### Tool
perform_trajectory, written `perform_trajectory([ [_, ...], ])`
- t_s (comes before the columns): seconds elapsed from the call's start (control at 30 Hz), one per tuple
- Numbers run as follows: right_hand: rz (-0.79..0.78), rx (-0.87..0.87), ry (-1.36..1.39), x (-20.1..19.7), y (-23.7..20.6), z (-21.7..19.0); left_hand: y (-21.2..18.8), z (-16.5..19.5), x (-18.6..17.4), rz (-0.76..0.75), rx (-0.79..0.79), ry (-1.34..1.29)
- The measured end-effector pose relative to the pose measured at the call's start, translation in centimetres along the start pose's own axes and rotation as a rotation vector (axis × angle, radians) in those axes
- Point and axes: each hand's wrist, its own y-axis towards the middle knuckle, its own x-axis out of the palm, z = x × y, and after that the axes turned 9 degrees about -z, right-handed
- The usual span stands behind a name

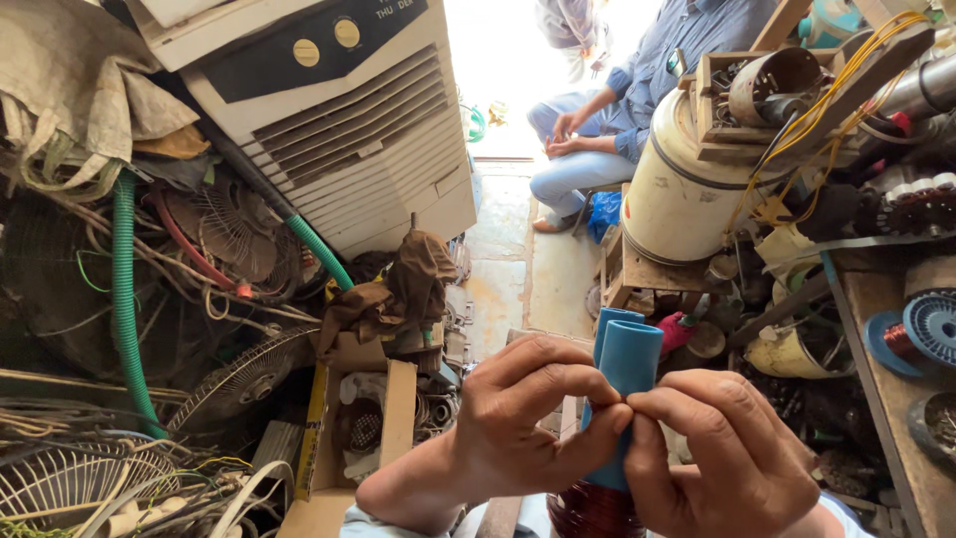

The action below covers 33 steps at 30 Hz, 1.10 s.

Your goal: The person winds copper wire around a blue cylindrical core mounted on a metal frame. They repeatedly wrap the wire by hand, adjust the coil, and occasionally reposition the frame to continue winding.

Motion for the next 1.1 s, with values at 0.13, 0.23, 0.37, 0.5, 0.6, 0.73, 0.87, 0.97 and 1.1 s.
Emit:
perform_trajectory([
  [0.13,0.004,0.025,0.05,0.2,-0.7,-0.2,-0.1,0.3,0.4,0.01,0.006,-0.004],
  [0.23,0.009,0.005,0.102,-0.3,-0.4,-0.3,-0.6,0.6,0.6,0.002,-0.011,-0.014],
  [0.37,0.004,-0.182,0.175,-1.7,2.1,0.5,-2.3,0.2,-0.1,-0.095,-0.037,-0.206],
  [0.5,-0.253,-0.685,0.298,-1.9,4.9,1.9,-4.0,-2.7,-1.4,0.175,-0.069,-0.198],
  [0.6,-0.302,-0.78,0.225,-0.3,5.5,3.2,-5.5,-4.5,-2.6,0.54,-0.049,-0.282],
  [0.73,-0.181,-0.783,0.264,2.5,5.9,6.2,-6.9,-5.5,-5.7,0.636,0.045,-0.235],
  [0.87,-0.112,-0.663,0.222,5.2,9.1,11.1,-7.1,-3.2,-6.3,0.759,0.111,-0.146],
  [0.97,-0.008,-0.605,0.068,7.1,12.8,14.9,-6.4,-0.1,-3.9,0.837,0.256,-0.126],
  [1.1,-0.04,-0.582,0.063,8.6,16.3,18.5,-5.9,5.8,2.3,0.471,0.084,-0.221],
])
